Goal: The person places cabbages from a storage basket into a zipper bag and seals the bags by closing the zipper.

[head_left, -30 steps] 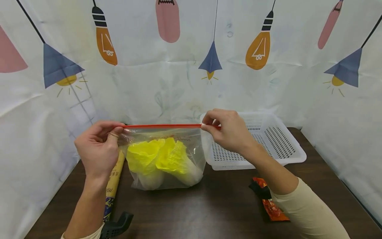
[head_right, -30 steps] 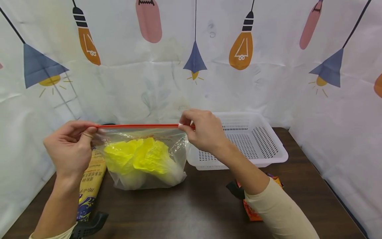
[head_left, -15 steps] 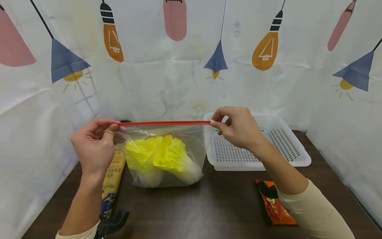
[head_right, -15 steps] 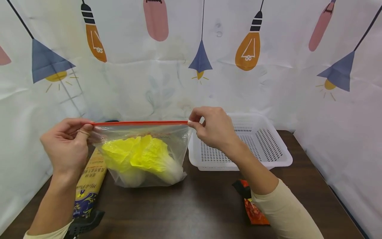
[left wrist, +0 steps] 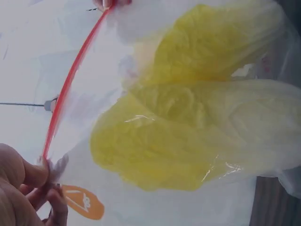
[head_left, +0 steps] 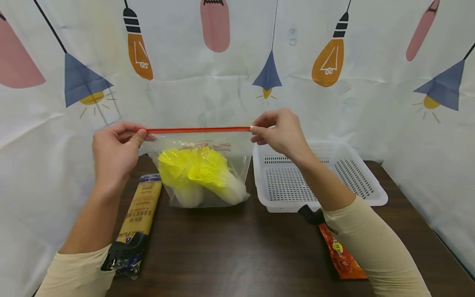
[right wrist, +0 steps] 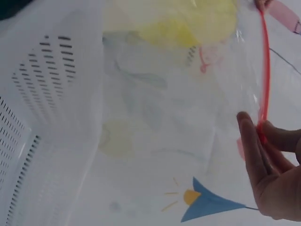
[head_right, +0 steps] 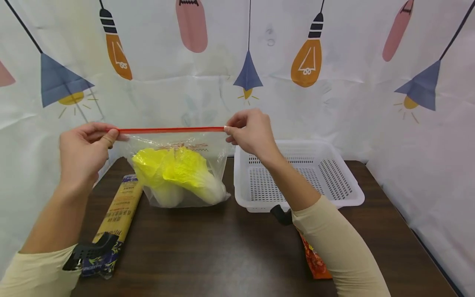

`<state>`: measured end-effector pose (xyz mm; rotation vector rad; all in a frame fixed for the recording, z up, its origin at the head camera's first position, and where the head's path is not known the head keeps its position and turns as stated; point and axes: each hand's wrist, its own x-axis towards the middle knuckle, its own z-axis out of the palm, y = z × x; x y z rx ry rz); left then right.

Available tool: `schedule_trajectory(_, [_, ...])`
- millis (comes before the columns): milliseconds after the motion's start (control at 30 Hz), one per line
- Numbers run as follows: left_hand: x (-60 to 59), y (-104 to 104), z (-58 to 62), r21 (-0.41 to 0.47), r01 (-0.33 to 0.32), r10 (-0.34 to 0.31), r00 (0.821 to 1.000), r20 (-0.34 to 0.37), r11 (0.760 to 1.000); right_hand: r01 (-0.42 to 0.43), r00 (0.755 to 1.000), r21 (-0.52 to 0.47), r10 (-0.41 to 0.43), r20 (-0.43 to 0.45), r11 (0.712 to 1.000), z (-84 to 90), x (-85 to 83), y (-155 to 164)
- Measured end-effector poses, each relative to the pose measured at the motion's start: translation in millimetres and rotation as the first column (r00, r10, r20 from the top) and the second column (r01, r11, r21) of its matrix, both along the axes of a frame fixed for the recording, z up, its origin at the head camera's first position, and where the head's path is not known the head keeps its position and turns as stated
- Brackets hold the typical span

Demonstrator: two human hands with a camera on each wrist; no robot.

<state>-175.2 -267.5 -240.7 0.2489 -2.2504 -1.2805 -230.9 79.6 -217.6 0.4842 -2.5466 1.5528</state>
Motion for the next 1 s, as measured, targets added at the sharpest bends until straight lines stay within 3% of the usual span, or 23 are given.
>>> schedule_trajectory(167, [-20.3,-2.3,2.4,0.129,0.136,-0.127,0.989,-0.075,0.982,0.07,0.972,-0.017,-0.072,-0.224,0.997,-11.4,-15.7,-6.5])
schedule_trajectory(233, [-23.1,-5.8,-5.0,0.115,0.176,-0.166,0.982,-0.09,0.978,0.067,0.953,0.002,-0.063,-0.296,0.998,-20.1,-16.3,-6.1])
schedule_trajectory(300, [-20.3,-11.0,-17.1,0.021,0.2,-0.198,0.978,-0.063,0.98,0.048,0.944,0.034,-0.034,-0.327,0.998,-30.9,-12.2,-4.5])
schedule_trajectory(367, [-12.2,-16.7,-31.1,-0.097,0.235,-0.238,0.971,-0.016,0.967,0.016,0.951,0.065,0.005,-0.311,0.998,-42.2,-3.1,-2.1])
schedule_trajectory(467, [6.6,-22.8,-47.7,-0.184,0.314,-0.312,0.949,0.037,0.932,-0.006,0.969,0.122,0.036,-0.244,0.992,-57.4,16.2,1.8])
schedule_trajectory(567, [29.2,-24.2,-56.0,-0.223,0.382,-0.375,0.924,0.076,0.897,-0.029,0.978,0.184,0.066,-0.198,0.983,-66.0,39.6,5.1])
schedule_trajectory(633, [43.9,-22.8,-59.3,-0.278,0.392,-0.376,0.92,0.112,0.877,-0.051,0.98,0.228,0.093,-0.178,0.972,-70.6,55.5,7.6])
schedule_trajectory(733, [63.8,-18.7,-66.8,-0.393,0.399,-0.352,0.917,0.188,0.829,-0.104,0.977,0.307,0.155,-0.145,0.946,-81.0,77.8,10.6])
schedule_trajectory(800, [74.7,-17.5,-75.3,-0.453,0.431,-0.346,0.901,0.262,0.78,-0.158,0.969,0.361,0.215,-0.123,0.919,-91.0,89.3,11.6])
schedule_trajectory(867, [82.2,-17.2,-86.0,-0.494,0.501,-0.368,0.863,0.346,0.711,-0.215,0.956,0.418,0.278,-0.095,0.883,-101.9,98.5,11.5])
schedule_trajectory(967, [90.1,-16.7,-103.0,-0.503,0.63,-0.421,0.773,0.475,0.591,-0.297,0.929,0.488,0.367,-0.053,0.821,-117.3,106.4,9.0])
schedule_trajectory(1000, [92.0,-15.9,-107.7,-0.496,0.661,-0.428,0.746,0.51,0.563,-0.315,0.922,0.505,0.384,-0.036,0.803,-121.3,108.2,8.0])
